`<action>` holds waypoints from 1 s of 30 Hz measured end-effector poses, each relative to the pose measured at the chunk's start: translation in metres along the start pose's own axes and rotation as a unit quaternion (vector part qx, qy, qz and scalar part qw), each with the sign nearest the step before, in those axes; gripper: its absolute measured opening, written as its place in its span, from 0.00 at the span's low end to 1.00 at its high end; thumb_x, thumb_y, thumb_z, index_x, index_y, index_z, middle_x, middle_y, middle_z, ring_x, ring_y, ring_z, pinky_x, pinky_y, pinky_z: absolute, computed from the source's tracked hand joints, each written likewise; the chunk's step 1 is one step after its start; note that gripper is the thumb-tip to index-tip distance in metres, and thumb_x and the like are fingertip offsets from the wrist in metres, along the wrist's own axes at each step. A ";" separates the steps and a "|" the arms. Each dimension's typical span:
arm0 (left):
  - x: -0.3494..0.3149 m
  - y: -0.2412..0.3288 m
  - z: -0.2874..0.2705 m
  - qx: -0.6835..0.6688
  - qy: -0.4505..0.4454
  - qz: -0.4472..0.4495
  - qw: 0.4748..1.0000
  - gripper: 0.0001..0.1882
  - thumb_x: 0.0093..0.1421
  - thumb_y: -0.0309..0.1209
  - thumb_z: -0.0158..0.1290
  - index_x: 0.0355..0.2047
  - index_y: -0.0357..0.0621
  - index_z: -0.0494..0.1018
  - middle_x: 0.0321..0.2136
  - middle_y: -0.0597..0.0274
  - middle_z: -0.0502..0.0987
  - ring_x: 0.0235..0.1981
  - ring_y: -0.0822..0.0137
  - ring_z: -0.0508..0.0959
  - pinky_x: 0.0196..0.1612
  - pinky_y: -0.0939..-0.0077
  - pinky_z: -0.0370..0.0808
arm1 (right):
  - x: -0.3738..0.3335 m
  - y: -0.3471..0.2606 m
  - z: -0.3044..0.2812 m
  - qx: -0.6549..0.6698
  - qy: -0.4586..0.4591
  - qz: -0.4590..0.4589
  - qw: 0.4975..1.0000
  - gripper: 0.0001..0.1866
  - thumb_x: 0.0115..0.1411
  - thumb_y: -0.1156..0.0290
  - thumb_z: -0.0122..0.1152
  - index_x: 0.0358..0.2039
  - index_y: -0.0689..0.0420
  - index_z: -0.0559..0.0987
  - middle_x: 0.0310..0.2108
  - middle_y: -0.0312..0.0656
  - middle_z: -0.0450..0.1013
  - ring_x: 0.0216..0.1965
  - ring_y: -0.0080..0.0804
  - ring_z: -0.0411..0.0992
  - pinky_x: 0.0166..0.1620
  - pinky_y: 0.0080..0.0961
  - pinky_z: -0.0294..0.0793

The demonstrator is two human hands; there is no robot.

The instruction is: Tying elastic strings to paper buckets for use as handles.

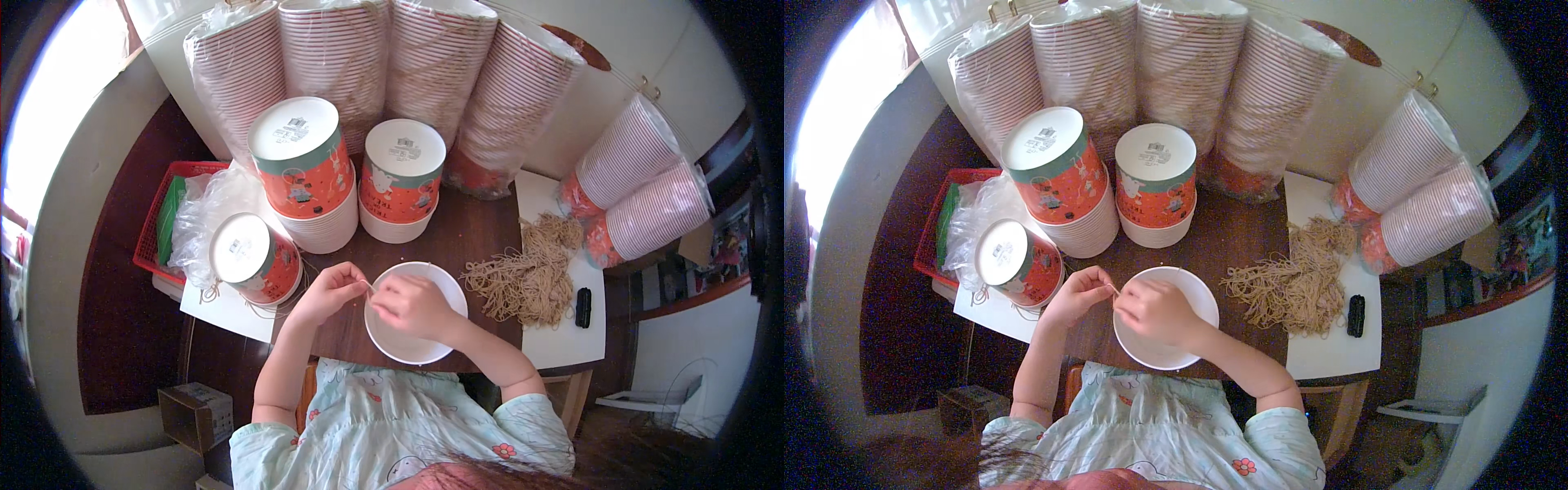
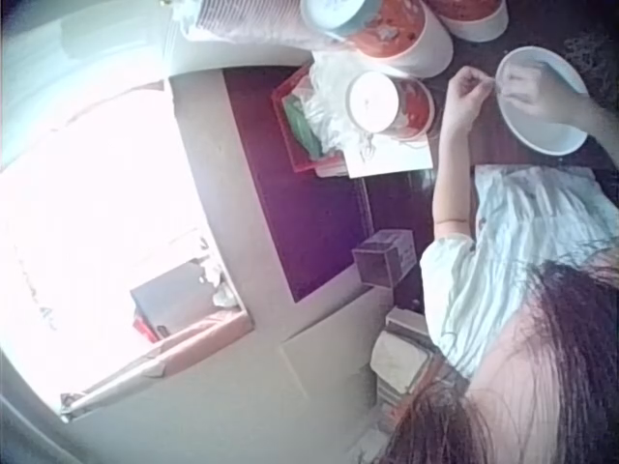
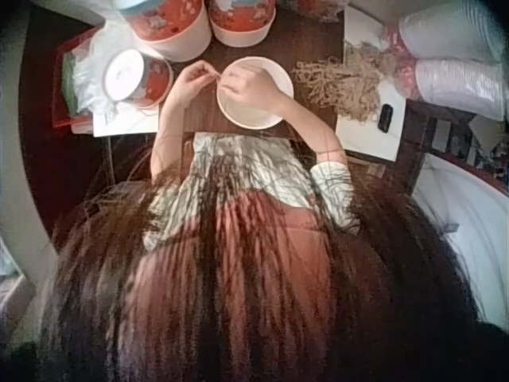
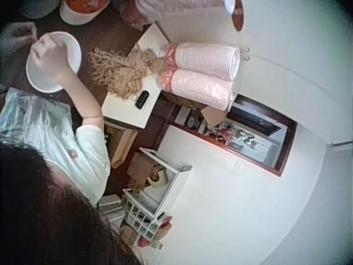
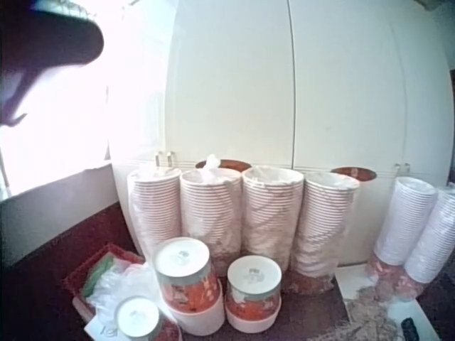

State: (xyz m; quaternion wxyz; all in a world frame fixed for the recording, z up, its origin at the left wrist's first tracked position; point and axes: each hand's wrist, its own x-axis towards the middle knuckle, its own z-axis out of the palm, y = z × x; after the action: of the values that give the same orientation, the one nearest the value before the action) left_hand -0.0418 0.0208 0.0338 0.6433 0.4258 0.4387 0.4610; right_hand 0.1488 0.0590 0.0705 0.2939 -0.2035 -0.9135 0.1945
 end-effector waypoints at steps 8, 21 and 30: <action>-0.008 0.012 0.002 0.090 0.014 0.023 0.996 0.05 0.53 0.20 0.50 0.29 0.38 0.66 0.24 0.66 0.72 0.26 0.78 0.72 0.28 0.85 0.69 | 0.003 -0.005 0.006 -0.008 -0.025 0.060 0.998 0.07 0.45 0.65 0.61 0.25 0.52 0.78 0.24 0.34 0.69 0.28 0.32 0.71 0.30 0.28 0.71; -0.011 0.007 0.007 0.114 0.069 0.050 0.990 0.07 0.54 0.25 0.52 0.31 0.38 0.66 0.23 0.67 0.72 0.23 0.80 0.70 0.26 0.86 0.68 | 0.011 0.007 0.016 0.022 -0.011 0.109 0.994 0.03 0.45 0.71 0.61 0.21 0.55 0.77 0.24 0.36 0.70 0.26 0.33 0.71 0.29 0.28 0.70; -0.030 -0.005 0.009 0.375 0.164 0.111 0.905 0.09 0.46 0.22 0.56 0.31 0.37 0.73 0.25 0.63 0.72 0.25 0.76 0.72 0.28 0.83 0.70 | 0.010 0.012 0.017 0.079 -0.024 0.156 0.984 0.04 0.45 0.70 0.61 0.22 0.55 0.77 0.24 0.36 0.70 0.26 0.32 0.71 0.29 0.26 0.69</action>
State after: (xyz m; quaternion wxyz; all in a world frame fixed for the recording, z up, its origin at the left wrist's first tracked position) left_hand -0.0379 -0.0104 0.0361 0.2993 0.5999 0.6284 0.3945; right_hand 0.1335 0.0699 0.0569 0.2531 -0.3148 -0.8590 0.3147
